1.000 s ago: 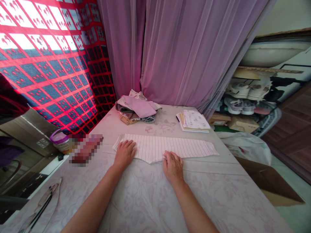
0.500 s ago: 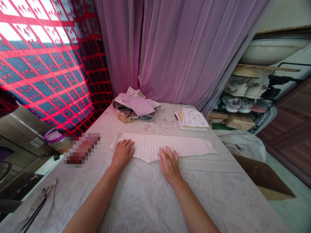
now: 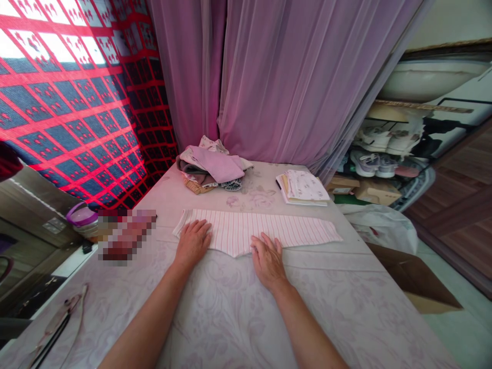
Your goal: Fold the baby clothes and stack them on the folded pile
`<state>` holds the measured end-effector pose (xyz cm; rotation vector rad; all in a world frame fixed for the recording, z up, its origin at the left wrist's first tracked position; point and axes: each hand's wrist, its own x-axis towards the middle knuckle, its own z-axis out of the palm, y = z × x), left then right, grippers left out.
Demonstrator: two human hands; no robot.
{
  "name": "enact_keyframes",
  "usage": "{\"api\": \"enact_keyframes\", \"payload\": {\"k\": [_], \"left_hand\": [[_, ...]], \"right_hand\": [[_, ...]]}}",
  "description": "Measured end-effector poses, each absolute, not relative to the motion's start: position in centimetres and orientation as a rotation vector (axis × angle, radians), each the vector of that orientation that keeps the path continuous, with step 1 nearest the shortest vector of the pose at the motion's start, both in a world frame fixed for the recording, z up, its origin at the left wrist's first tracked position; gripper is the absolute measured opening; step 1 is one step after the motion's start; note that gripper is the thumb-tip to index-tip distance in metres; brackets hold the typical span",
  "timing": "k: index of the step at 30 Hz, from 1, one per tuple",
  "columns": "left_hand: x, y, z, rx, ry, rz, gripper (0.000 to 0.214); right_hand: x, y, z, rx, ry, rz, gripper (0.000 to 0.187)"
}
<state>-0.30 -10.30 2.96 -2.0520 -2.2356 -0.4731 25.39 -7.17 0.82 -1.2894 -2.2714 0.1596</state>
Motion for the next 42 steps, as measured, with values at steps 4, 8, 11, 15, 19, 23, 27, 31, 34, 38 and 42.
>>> {"api": "enact_keyframes", "payload": {"k": [4, 8, 11, 15, 19, 23, 27, 31, 34, 38, 42], "left_hand": [[-0.3, -10.3, 3.0, -2.054, -2.248, -0.459, 0.037], [-0.3, -10.3, 3.1, -2.056, -2.258, -0.452, 0.038], [-0.3, -10.3, 3.1, -2.059, -2.253, -0.460, 0.038], [-0.3, -10.3, 3.0, -2.061, -2.243, -0.476, 0.038], [-0.4, -10.3, 2.8, -2.054, -2.227, -0.490, 0.038], [-0.4, -10.3, 2.7, -2.055, -2.216, -0.507, 0.037], [-0.5, -10.2, 2.8, -2.058, -2.225, -0.503, 0.038], [-0.5, -10.2, 2.7, -2.059, -2.239, -0.493, 0.038], [-0.5, -10.2, 2.7, -2.055, -2.231, -0.506, 0.038], [-0.5, -10.2, 2.7, -2.057, -2.230, -0.509, 0.037], [-0.5, -10.2, 2.8, -2.052, -2.236, -0.526, 0.037]], "right_hand": [[25.4, -6.6, 0.4, -1.424, -2.181, 0.115, 0.022], [25.3, -6.4, 0.1, -1.442, -2.181, 0.111, 0.023], [25.4, -6.5, 0.2, -1.422, -2.150, 0.117, 0.023], [25.7, -7.1, 0.6, -1.301, -2.117, 0.114, 0.026], [25.8, -7.8, 1.2, -1.162, -2.192, 0.159, 0.024], [26.2, -7.5, 1.3, -1.307, -2.114, 0.079, 0.020], [27.1, -6.9, 1.1, -1.346, -2.037, 0.024, 0.019], [27.1, -7.0, 1.2, -1.187, -2.119, 0.106, 0.020], [26.8, -7.3, 1.4, -1.166, -2.164, 0.161, 0.021], [26.8, -7.3, 1.5, -1.229, -2.109, 0.210, 0.022], [26.9, -7.2, 1.5, -1.228, -2.070, 0.224, 0.022]]}}
